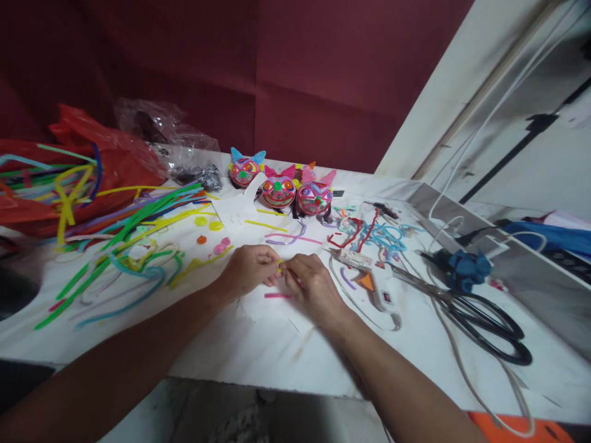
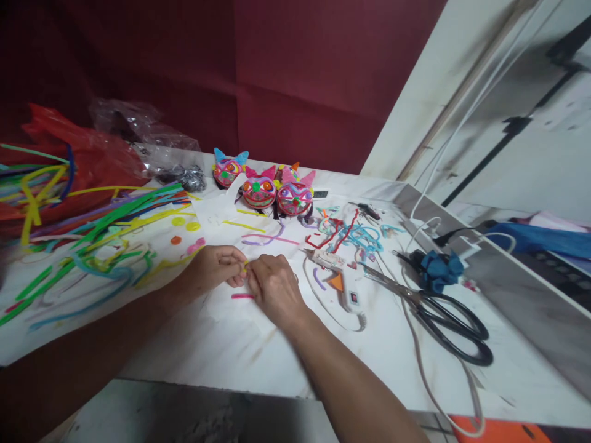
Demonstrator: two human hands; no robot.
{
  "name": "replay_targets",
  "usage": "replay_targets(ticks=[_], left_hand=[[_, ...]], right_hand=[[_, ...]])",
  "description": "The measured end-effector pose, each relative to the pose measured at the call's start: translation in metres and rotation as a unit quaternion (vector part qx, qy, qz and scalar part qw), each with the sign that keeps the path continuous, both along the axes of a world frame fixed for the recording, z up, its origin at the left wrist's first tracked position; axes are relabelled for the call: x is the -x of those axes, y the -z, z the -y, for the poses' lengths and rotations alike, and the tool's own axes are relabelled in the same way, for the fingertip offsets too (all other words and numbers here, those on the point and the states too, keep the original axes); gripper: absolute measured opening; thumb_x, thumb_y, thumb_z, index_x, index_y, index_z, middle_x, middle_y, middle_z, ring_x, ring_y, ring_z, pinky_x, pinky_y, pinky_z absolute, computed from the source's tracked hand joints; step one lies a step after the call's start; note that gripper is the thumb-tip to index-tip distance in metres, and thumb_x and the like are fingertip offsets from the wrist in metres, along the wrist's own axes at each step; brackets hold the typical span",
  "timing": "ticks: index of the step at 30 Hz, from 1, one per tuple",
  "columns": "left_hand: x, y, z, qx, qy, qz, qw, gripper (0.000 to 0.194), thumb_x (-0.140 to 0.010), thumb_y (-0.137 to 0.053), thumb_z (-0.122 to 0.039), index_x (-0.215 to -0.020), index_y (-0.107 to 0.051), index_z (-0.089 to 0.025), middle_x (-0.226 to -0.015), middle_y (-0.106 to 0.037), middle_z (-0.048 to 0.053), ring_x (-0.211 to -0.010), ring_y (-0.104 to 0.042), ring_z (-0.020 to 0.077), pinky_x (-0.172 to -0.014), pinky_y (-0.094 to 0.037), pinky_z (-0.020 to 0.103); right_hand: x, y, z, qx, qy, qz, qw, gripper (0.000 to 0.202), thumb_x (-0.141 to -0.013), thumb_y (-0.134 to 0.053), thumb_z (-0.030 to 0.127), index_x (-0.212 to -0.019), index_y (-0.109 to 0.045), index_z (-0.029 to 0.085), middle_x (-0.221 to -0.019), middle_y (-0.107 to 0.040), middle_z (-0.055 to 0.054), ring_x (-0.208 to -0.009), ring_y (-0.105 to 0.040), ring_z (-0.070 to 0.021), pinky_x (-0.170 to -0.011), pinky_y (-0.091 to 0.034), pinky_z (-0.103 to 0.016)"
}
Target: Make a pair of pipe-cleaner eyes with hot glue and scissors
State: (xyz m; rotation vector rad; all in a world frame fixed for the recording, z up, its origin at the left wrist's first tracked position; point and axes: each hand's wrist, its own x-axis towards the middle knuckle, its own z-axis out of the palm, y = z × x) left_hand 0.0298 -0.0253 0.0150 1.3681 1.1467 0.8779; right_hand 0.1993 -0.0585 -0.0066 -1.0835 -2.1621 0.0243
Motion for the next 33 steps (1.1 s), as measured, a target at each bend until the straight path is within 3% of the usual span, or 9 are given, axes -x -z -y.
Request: replay_targets(ticks=[10,20,28,33], left_hand=[[0.001,0.0,-0.002,-0.031,0.018,-0.059,0.998,0.009,-0.066,-0.061,-0.015,-0.068,-0.069,-0.019,-0.052,-0.067,-0.003,-0.048,-0.067,0.0149,-0.047,-0.056,0.022],[0.008,0.012,-0.003,-0.132,0.051,-0.116,0.983,0.013,-0.068,-0.059,-0.02,-0.07,-0.071,-0.02,-0.054,-0.069,-0.002,-0.052,-0.07,0.0168,-0.05,-0.056,0.022],[0.006,0.003,-0.005,-0.083,0.02,-0.054,0.995,0.025,-0.071,-0.061,-0.024,-0.093,-0.07,-0.017,-0.059,-0.071,-0.001,-0.057,-0.071,0.0172,-0.056,-0.06,0.026],[0.006,0.005,-0.004,-0.132,0.034,-0.064,0.989,0.022,-0.066,-0.071,-0.026,-0.086,-0.069,-0.018,-0.073,-0.076,0.002,-0.072,-0.074,0.0193,-0.064,-0.059,0.025]], right_hand=[[0.002,0.001,0.0,0.005,0.003,0.035,0.999,0.022,-0.097,-0.045,0.016,-0.084,-0.063,0.018,-0.078,-0.064,-0.006,-0.073,-0.057,-0.0188,-0.076,-0.04,-0.033],[0.004,0.002,0.001,-0.003,0.004,0.049,0.999,0.022,-0.095,-0.045,0.015,-0.081,-0.062,0.017,-0.076,-0.063,-0.006,-0.073,-0.056,-0.02,-0.075,-0.04,-0.033],[0.002,0.004,-0.002,0.09,0.044,-0.11,0.989,0.017,-0.093,-0.052,0.018,-0.086,-0.067,0.019,-0.079,-0.069,-0.004,-0.07,-0.058,-0.0162,-0.069,-0.043,-0.029],[0.003,0.004,-0.001,0.163,0.061,-0.184,0.968,0.015,-0.09,-0.055,0.02,-0.085,-0.069,0.02,-0.085,-0.073,-0.004,-0.07,-0.061,-0.0151,-0.065,-0.044,-0.027]])
